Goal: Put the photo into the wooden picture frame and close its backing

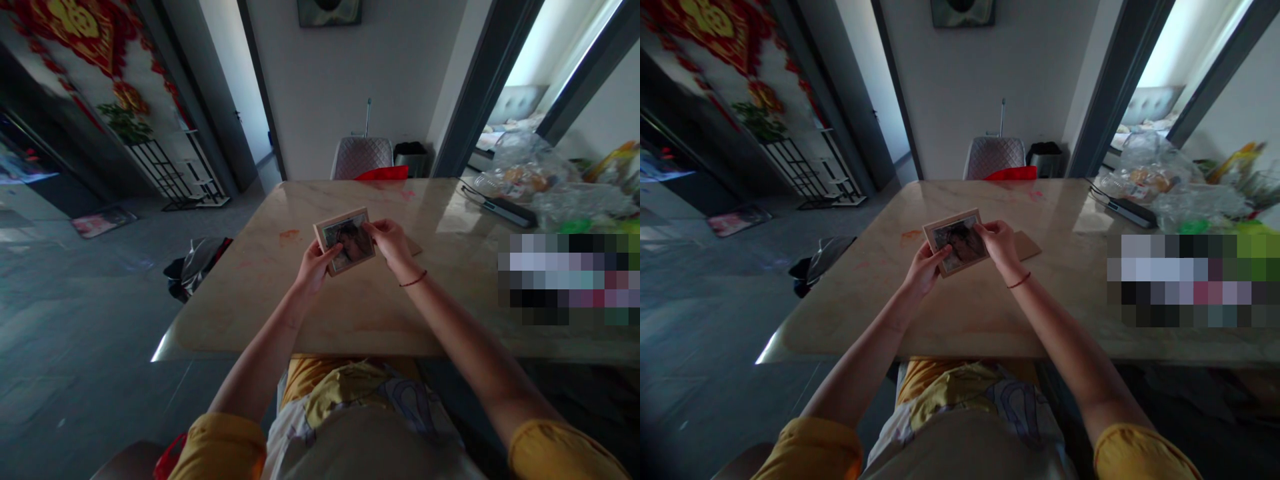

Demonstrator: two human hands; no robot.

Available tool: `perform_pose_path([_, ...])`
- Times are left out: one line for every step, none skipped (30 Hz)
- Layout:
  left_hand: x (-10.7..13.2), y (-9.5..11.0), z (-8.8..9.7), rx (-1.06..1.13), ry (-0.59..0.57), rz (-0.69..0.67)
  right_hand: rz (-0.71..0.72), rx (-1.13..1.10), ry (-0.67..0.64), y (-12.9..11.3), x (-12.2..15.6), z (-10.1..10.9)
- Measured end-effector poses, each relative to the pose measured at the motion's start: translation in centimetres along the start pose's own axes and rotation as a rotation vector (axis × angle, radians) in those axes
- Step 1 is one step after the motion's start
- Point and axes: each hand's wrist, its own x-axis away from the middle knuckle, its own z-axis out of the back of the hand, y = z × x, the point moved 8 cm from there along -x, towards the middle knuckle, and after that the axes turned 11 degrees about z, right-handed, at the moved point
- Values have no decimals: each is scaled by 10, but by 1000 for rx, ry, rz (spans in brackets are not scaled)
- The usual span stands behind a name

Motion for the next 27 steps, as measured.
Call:
perform_pose_path([0,0,0,1,-1,4,-6,-13,7,0,0,0])
perform_pose_path([0,-1,0,2,-3,11,-22,-34,18,0,0,1])
perform_pose_path([-1,-2,0,7,-6,21,-39,-54,29,0,0,2])
perform_pose_path([-1,-3,1,14,-9,33,-45,-68,31,-1,0,2])
perform_pose_path([-2,-4,1,25,-12,45,-45,-79,27,-3,1,2])
perform_pose_path([-3,-5,1,36,-12,58,-37,-87,19,-6,1,1])
perform_pose_path([-3,-6,2,46,-10,70,-18,-89,3,-9,2,0])
perform_pose_path([-4,-6,3,55,-4,78,13,-87,-12,-14,3,0])
perform_pose_path([-4,-6,4,61,5,81,53,-81,-24,-18,5,0])
perform_pose_path([-5,-6,5,64,17,78,97,-67,-30,-23,7,0])
perform_pose_path([-5,-5,7,67,29,72,139,-46,-34,-27,9,0])
perform_pose_path([-6,-4,8,70,42,63,172,-21,-44,-30,11,0])
perform_pose_path([-6,-3,10,73,53,56,195,5,-59,-32,12,-1])
perform_pose_path([-6,-3,10,77,61,50,207,27,-78,-33,13,-2])
perform_pose_path([-6,-3,11,81,66,48,206,45,-97,-33,14,-4])
perform_pose_path([-6,-3,11,85,68,50,196,54,-112,-32,14,-5])
perform_pose_path([-7,-3,11,88,69,54,178,53,-126,-31,14,-5])
perform_pose_path([-7,-3,11,91,69,59,155,43,-141,-29,13,-6])
perform_pose_path([-7,-4,11,93,70,67,127,24,-163,-27,12,-7])
perform_pose_path([-7,-4,11,94,75,75,93,-4,-192,-26,12,-9])
perform_pose_path([-8,-5,12,91,85,86,52,-36,-224,-23,11,-10])
perform_pose_path([-8,-6,14,85,100,102,4,-68,-255,-20,11,-11])
perform_pose_path([-9,-7,15,78,115,124,-48,-96,-275,-16,11,-10])
perform_pose_path([-9,-8,17,69,126,151,-102,-119,-284,-12,10,-8])
perform_pose_path([-10,-10,18,63,131,181,-155,-140,-284,-7,8,-5])
perform_pose_path([-10,-11,19,60,131,212,-201,-161,-268,-2,6,0])
perform_pose_path([-11,-13,19,58,125,243,-241,-182,-245,3,3,6])
